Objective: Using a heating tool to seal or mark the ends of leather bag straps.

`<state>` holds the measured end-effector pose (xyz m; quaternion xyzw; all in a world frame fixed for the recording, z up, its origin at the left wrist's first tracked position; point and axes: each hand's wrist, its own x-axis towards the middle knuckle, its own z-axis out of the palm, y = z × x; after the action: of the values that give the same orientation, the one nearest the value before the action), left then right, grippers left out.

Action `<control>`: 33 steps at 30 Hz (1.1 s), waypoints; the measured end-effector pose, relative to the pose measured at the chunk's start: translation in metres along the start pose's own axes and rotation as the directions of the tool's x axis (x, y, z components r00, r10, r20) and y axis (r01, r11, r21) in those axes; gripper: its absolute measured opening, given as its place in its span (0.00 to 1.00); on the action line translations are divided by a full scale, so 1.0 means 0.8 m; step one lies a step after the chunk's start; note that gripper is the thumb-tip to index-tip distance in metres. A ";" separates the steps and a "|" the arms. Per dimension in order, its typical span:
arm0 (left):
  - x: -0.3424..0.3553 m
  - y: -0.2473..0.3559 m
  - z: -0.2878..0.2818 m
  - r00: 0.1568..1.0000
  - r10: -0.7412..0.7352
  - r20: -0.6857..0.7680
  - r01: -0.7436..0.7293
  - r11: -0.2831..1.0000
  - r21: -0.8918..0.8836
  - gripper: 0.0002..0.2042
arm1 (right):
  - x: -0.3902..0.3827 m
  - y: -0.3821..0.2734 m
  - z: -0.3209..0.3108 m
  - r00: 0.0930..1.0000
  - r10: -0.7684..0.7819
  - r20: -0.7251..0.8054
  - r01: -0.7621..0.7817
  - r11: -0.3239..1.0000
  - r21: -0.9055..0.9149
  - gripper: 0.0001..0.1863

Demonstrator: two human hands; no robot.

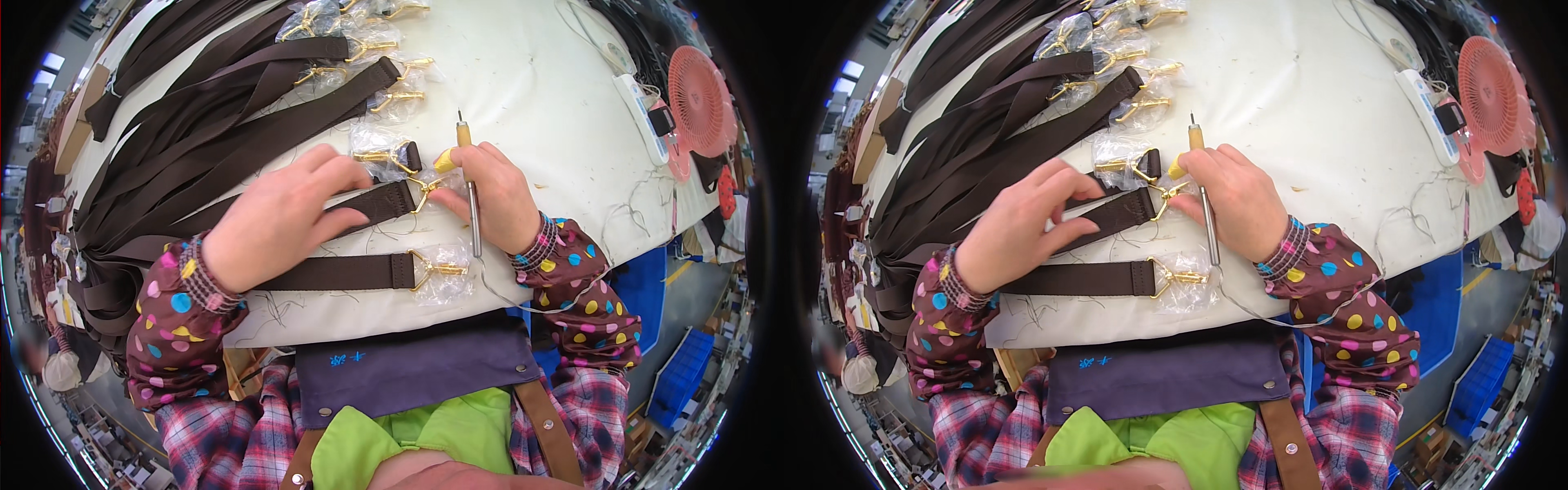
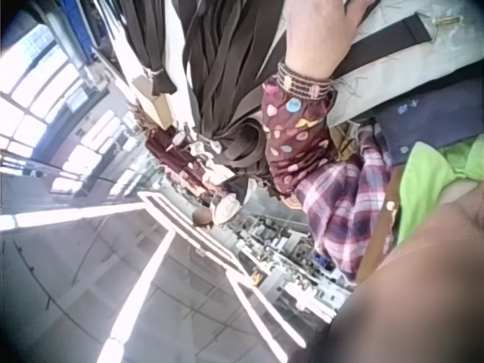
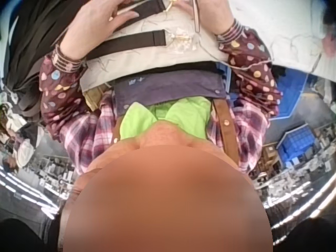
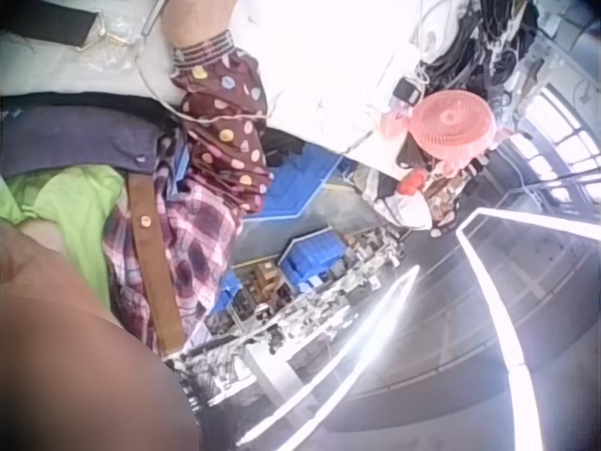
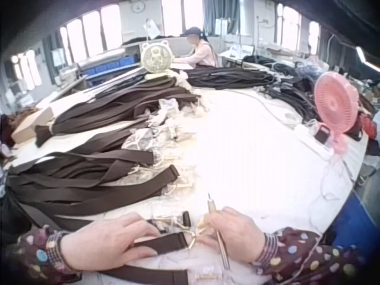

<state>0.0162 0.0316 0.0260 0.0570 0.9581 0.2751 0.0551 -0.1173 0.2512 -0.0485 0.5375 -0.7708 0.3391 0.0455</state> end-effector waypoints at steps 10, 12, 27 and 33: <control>0.023 -0.018 0.061 0.997 0.080 -0.004 -0.080 0.988 -0.131 0.12 | 0.005 -0.007 -0.018 0.998 0.068 -0.016 -0.067 0.997 0.028 0.19; 0.023 -0.025 0.067 0.988 0.141 -0.066 -0.152 0.964 -0.216 0.09 | 0.008 -0.007 -0.018 0.987 -0.009 -0.161 0.032 0.990 0.138 0.16; 0.018 -0.032 0.063 0.991 0.116 -0.070 -0.134 0.921 -0.366 0.06 | 0.018 -0.036 0.012 0.945 0.303 0.125 -0.316 0.744 0.589 0.12; 0.020 -0.027 0.061 0.991 0.119 -0.066 -0.135 0.922 -0.362 0.06 | 0.016 -0.035 0.011 0.932 0.310 0.186 -0.361 0.764 0.534 0.14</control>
<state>0.0057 0.0410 -0.0278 0.1017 0.8854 0.4527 0.0262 -0.0958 0.2307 -0.0364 0.3943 -0.7219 0.5289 -0.2087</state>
